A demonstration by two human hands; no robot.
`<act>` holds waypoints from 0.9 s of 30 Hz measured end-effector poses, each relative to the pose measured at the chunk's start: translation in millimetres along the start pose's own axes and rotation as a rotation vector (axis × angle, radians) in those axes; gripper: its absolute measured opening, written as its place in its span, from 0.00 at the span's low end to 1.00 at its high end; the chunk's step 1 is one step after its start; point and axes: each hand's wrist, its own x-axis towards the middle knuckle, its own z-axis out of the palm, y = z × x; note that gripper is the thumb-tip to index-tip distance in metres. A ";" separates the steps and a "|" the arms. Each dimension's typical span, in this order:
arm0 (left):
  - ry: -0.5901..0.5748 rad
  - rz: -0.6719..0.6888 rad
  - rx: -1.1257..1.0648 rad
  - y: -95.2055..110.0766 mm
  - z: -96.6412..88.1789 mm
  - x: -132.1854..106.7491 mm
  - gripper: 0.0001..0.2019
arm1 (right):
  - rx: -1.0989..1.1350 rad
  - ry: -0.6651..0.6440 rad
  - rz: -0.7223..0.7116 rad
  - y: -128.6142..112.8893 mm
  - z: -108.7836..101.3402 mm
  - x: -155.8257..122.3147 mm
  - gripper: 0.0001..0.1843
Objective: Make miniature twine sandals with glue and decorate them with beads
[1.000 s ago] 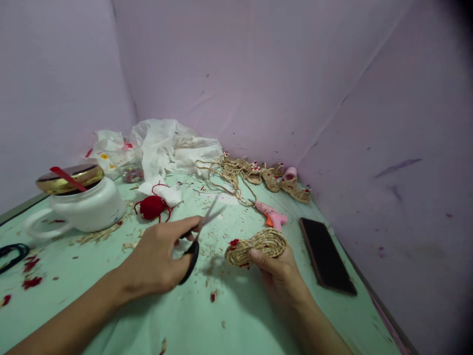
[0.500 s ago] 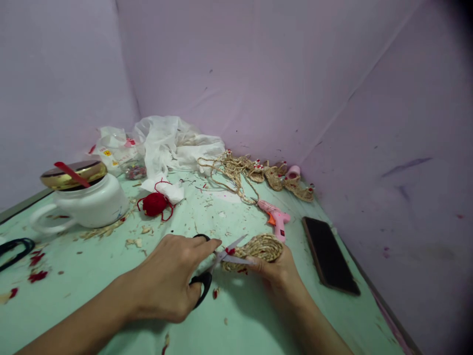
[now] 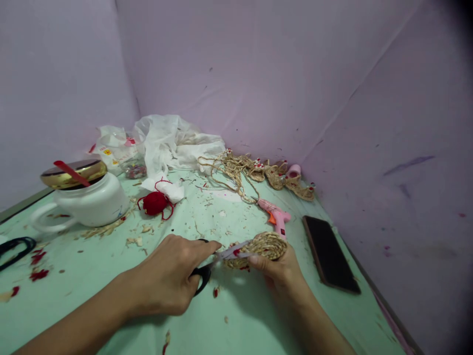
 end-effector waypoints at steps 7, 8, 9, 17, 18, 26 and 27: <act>0.149 -0.071 -0.155 -4.0 -1.4 1.7 0.11 | 0.141 0.048 0.006 -2.7 -1.4 5.5 0.14; 0.208 -0.118 -0.172 -5.0 -3.6 2.1 0.12 | 0.150 0.064 0.008 -2.9 -2.2 6.5 0.14; 0.261 -0.161 -0.179 -6.2 -5.6 2.3 0.13 | 0.153 0.071 0.009 -2.9 -2.9 7.4 0.14; 0.117 -0.086 0.081 -4.1 -1.5 1.1 0.28 | 0.107 0.031 -0.011 -1.5 -4.2 7.0 0.11; 0.103 -0.077 0.097 -3.1 0.4 1.4 0.28 | 0.095 0.010 -0.001 -1.4 -3.6 6.2 0.11; 0.050 -0.029 -0.012 -4.6 5.1 2.9 0.16 | 0.076 -0.022 0.019 -2.0 0.6 3.0 0.12; 0.048 -0.025 -0.038 -5.6 5.2 2.9 0.15 | 0.081 -0.012 0.021 -1.8 -0.1 3.3 0.12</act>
